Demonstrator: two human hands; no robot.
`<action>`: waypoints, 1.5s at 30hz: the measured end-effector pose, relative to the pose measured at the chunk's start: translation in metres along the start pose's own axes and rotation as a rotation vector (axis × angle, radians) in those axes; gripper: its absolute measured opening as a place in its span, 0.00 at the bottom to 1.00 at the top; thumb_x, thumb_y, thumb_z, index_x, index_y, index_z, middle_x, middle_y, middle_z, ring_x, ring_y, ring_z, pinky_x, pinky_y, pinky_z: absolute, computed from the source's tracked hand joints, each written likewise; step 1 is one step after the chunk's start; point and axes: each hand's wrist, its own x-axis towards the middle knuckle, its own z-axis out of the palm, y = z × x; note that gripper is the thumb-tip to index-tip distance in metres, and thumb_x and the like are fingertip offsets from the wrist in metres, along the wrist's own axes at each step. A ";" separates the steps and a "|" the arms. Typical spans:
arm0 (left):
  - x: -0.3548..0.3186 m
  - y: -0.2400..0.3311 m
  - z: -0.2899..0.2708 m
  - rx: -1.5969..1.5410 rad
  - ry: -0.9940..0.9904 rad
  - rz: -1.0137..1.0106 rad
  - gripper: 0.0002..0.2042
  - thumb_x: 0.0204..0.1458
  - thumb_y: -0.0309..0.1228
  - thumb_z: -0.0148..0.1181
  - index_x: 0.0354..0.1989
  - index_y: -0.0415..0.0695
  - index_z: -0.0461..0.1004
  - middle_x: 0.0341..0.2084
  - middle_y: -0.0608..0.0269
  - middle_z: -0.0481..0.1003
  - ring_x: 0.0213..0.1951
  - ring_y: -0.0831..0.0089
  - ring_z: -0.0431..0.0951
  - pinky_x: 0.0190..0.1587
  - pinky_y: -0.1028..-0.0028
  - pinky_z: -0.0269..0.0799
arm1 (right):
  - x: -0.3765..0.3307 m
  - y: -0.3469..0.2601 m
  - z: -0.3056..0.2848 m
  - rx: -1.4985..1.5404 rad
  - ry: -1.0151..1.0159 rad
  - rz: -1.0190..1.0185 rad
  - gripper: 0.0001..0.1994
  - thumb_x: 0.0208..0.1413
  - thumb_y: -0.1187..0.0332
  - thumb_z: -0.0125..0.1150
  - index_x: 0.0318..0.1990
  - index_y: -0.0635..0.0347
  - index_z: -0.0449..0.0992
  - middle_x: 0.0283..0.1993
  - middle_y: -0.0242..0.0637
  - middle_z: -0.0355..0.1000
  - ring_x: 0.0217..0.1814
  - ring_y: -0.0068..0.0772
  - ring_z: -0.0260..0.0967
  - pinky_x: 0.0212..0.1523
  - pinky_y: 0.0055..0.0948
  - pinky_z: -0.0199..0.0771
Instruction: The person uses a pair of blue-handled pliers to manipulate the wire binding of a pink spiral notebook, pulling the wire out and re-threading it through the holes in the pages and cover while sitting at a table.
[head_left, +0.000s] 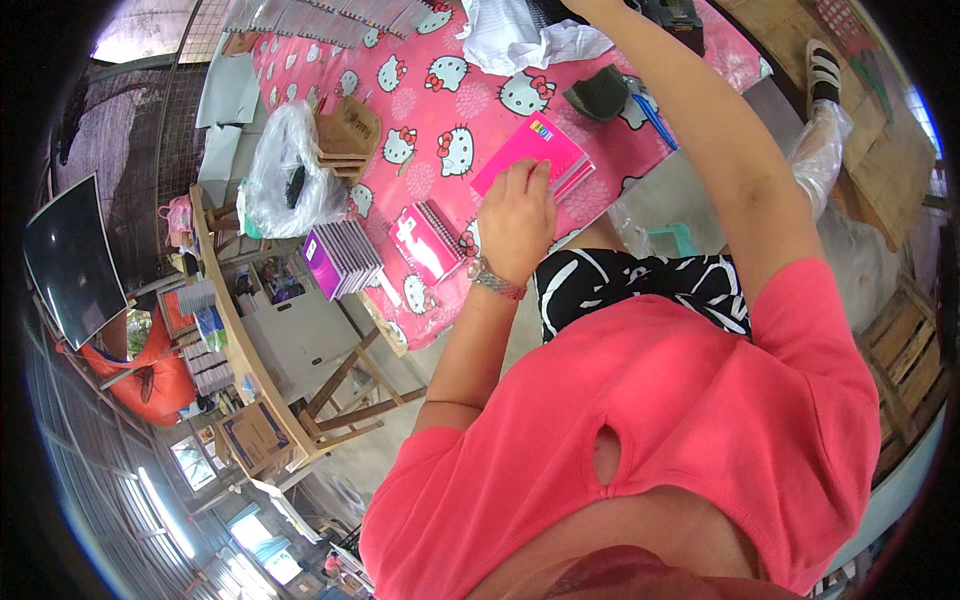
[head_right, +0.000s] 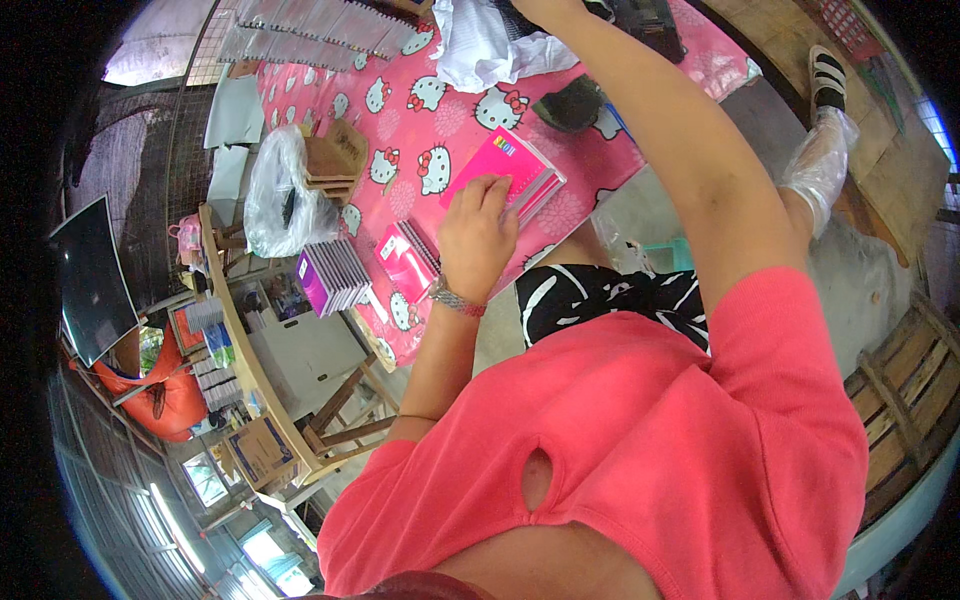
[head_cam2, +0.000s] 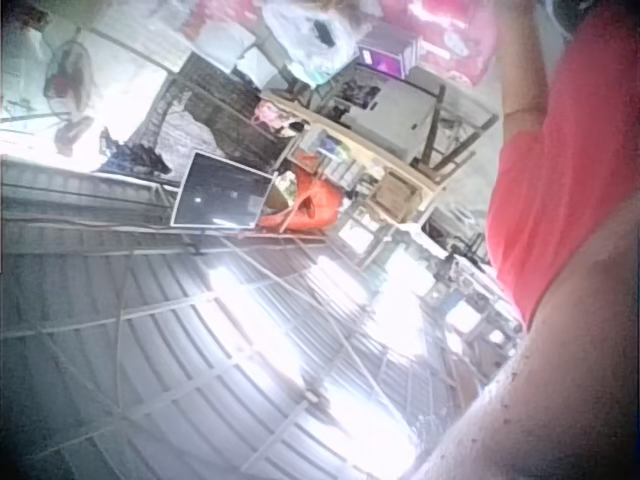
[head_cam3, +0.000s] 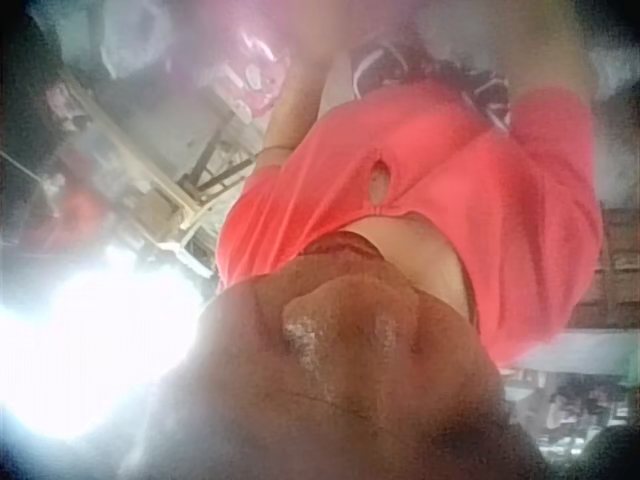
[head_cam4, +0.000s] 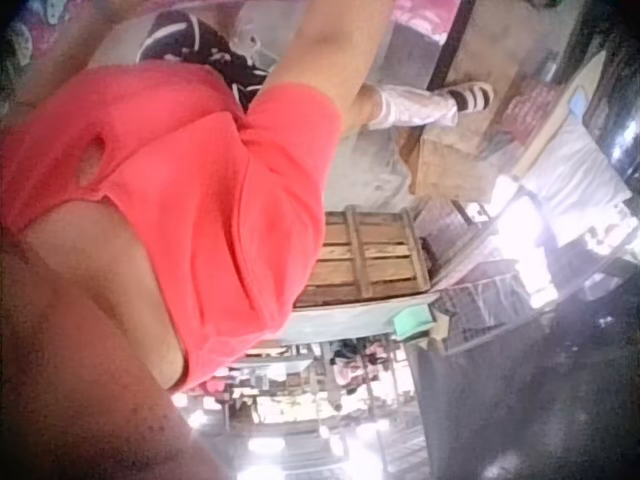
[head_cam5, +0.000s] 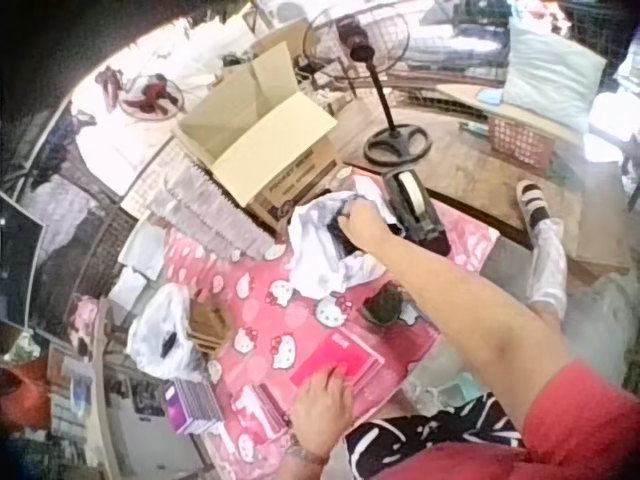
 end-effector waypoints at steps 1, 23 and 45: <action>-0.001 -0.003 -0.002 0.002 -0.003 -0.006 0.17 0.46 0.27 0.63 0.47 0.43 0.76 0.41 0.57 0.76 0.43 0.57 0.77 0.45 0.63 0.75 | 0.003 -0.012 -0.004 0.199 0.109 -0.047 0.08 0.50 0.69 0.58 0.30 0.64 0.79 0.31 0.53 0.76 0.36 0.57 0.74 0.41 0.47 0.74; -0.011 -0.008 -0.001 -0.025 0.058 -0.020 0.14 0.46 0.28 0.63 0.43 0.45 0.79 0.40 0.60 0.78 0.40 0.61 0.78 0.42 0.65 0.76 | 0.002 -0.009 -0.025 1.255 -0.584 0.700 0.13 0.61 0.77 0.48 0.52 0.65 0.72 0.35 0.39 0.77 0.29 0.29 0.73 0.34 0.28 0.76; 0.000 -0.005 -0.010 -0.109 0.013 -0.033 0.13 0.46 0.28 0.63 0.42 0.46 0.79 0.38 0.59 0.79 0.40 0.60 0.79 0.42 0.65 0.76 | -0.014 -0.034 -0.050 1.163 -0.863 0.359 0.17 0.65 0.67 0.53 0.58 0.64 0.71 0.33 0.31 0.72 0.34 0.26 0.70 0.37 0.29 0.71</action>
